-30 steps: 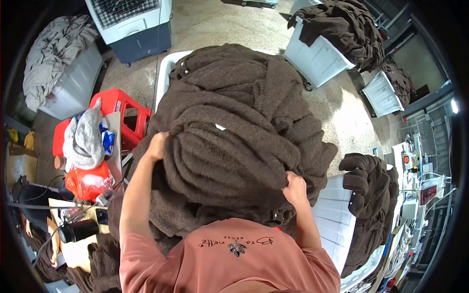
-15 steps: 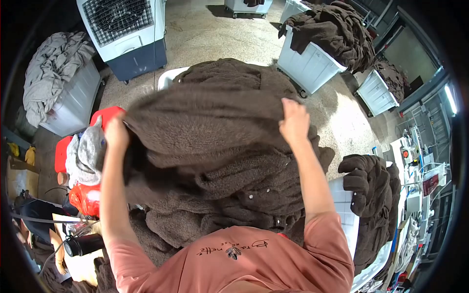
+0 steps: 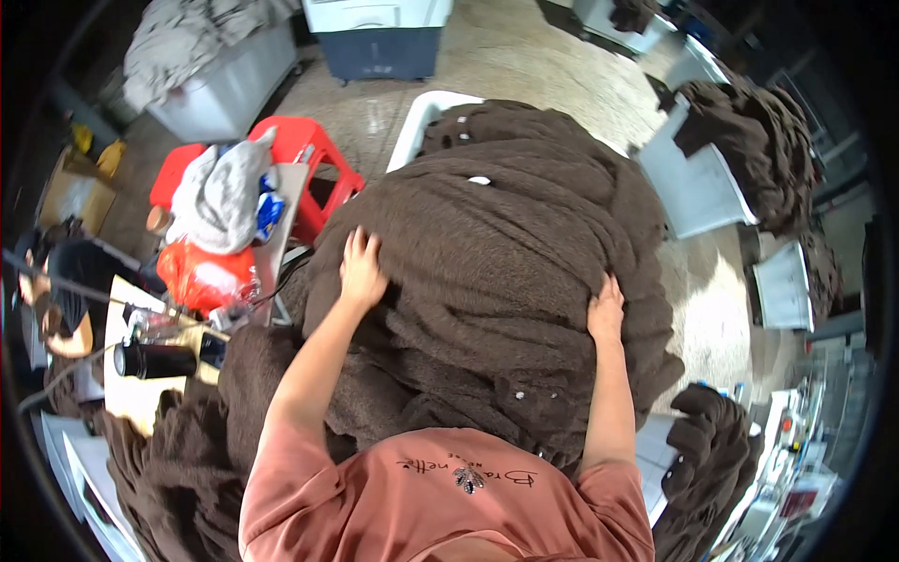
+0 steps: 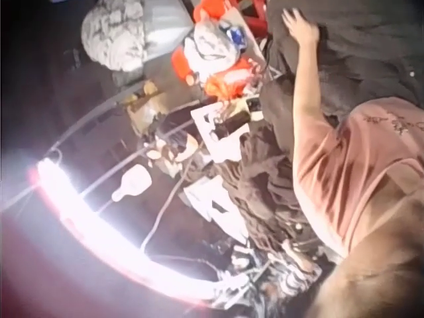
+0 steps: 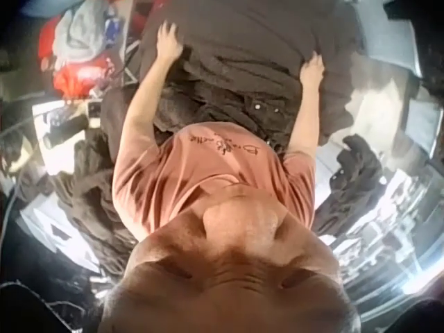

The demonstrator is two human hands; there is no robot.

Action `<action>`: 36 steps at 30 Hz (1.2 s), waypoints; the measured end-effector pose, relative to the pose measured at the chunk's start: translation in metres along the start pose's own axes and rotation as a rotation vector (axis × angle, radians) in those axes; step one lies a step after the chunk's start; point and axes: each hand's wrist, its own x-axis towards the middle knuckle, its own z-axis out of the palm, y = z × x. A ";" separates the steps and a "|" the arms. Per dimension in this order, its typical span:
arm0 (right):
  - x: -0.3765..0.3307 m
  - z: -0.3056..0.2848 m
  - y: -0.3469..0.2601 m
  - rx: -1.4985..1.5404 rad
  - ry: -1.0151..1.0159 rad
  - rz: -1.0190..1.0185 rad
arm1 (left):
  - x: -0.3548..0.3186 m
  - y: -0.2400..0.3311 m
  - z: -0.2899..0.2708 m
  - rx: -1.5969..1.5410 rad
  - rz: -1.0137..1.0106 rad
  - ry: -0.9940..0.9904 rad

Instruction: Inspecting pieces of brown fleece fabric for defects and preparing them on a workbench.

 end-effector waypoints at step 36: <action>-0.218 0.023 -0.180 0.426 -0.616 -1.309 | -0.495 -0.041 -0.160 0.474 -0.828 0.921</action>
